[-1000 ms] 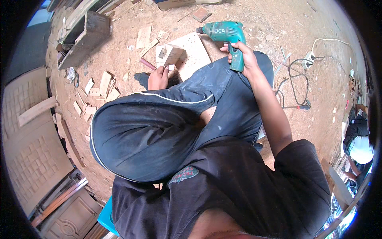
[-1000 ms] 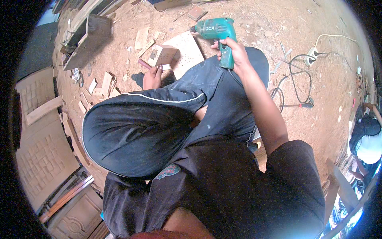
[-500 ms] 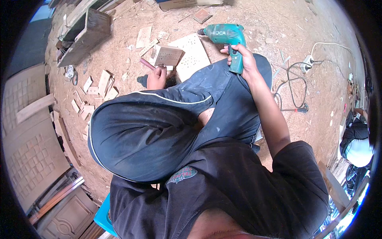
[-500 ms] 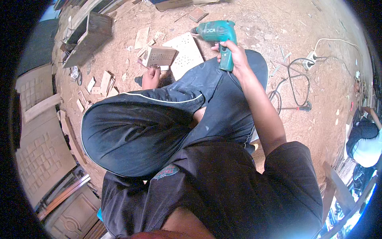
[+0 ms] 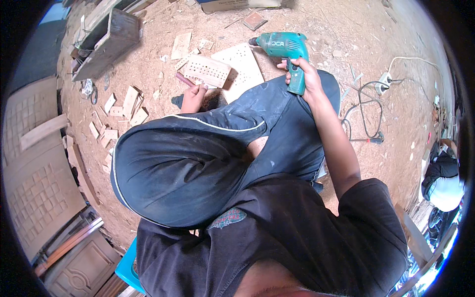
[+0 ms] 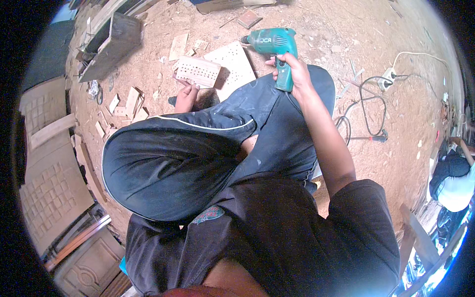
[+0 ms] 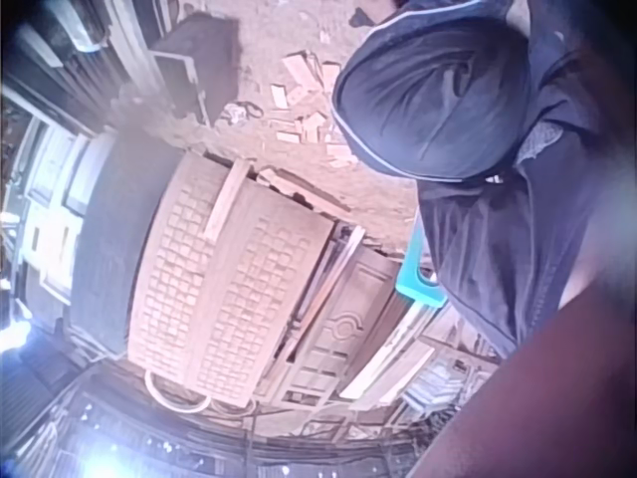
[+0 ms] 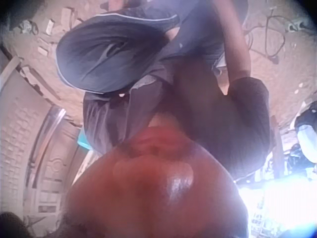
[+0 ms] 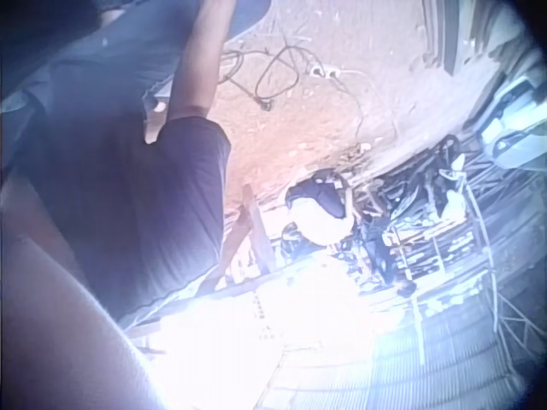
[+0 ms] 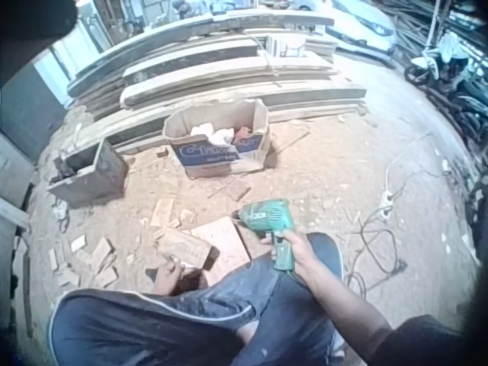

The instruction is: The person drills holes into a small piece of wood using a handheld power drill.

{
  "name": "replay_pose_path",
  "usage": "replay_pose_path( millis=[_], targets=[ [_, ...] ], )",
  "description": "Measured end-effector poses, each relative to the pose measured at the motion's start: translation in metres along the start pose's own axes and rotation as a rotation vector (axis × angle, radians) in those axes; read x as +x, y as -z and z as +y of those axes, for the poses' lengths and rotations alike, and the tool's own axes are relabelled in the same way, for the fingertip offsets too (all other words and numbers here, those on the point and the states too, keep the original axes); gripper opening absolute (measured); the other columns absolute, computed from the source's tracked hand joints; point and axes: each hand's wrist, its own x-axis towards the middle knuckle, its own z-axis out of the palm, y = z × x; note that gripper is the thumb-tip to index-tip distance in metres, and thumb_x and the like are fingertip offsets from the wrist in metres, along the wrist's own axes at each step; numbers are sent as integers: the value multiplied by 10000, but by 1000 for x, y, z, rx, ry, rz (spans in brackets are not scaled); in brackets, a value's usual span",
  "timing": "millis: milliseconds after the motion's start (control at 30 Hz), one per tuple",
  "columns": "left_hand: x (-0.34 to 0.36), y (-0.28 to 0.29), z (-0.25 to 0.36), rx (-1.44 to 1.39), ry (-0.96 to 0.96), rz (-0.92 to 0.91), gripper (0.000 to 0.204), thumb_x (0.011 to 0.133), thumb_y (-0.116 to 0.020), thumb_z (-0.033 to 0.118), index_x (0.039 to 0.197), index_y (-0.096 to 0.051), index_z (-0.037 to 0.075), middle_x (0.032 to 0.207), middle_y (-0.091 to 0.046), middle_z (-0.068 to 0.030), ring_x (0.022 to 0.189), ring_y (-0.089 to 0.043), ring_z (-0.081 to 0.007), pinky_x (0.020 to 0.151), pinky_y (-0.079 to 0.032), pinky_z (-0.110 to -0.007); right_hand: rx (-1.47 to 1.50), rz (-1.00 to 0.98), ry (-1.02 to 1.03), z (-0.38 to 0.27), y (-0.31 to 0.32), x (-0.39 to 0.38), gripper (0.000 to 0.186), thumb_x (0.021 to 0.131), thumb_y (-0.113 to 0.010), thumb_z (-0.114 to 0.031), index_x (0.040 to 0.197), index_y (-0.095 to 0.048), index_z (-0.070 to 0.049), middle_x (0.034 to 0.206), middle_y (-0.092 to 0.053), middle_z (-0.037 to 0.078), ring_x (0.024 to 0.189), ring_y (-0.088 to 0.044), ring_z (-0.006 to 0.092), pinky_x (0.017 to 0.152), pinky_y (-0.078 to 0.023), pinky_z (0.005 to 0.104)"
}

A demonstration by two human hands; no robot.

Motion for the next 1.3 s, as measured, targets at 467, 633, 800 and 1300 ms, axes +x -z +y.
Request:
replay_pose_path(
  millis=[467, 633, 800, 1300],
  targets=[
    [-8, 8, 30, 124, 36, -166, 399, 996, -610, 344, 920, -661, -45, 695, -582, -5, 659, -496, -93, 599, -413, -313, 6, -11, -11, -5, -16, -3, 389, 921, -588, -229, 1181, -599, 60, 1032, -722, 179, 668, -632, 167, 614, -552, 322],
    [-9, 7, 47, 268, 83, -231, 485, 973, -642, 399, 834, -644, -66, 671, -569, -21, 647, -476, -102, 581, -400, -338, -3, 14, -12, -7, -18, -6, 395, 939, -559, -212, 1214, -563, 72, 1057, -706, 206, 654, -598, 165, 604, -535, 325],
    [-9, 5, 45, 249, 61, -285, 528, 960, -652, 425, 795, -641, -76, 648, -554, -28, 648, -477, -103, 576, -393, -343, 7, -16, -12, -5, -13, -4, 401, 936, -565, -222, 1207, -574, 73, 1052, -709, 205, 662, -619, 177, 611, -547, 328],
    [-13, 1, 40, 416, -3, -12, 565, 903, -659, 538, 933, -635, -25, 750, -646, -227, 704, -659, -336, 648, -467, -440, 22, -28, -40, -6, -10, -2, 413, 928, -566, -236, 1203, -568, 71, 1058, -701, 211, 654, -612, 181, 603, -545, 335]
  ],
)
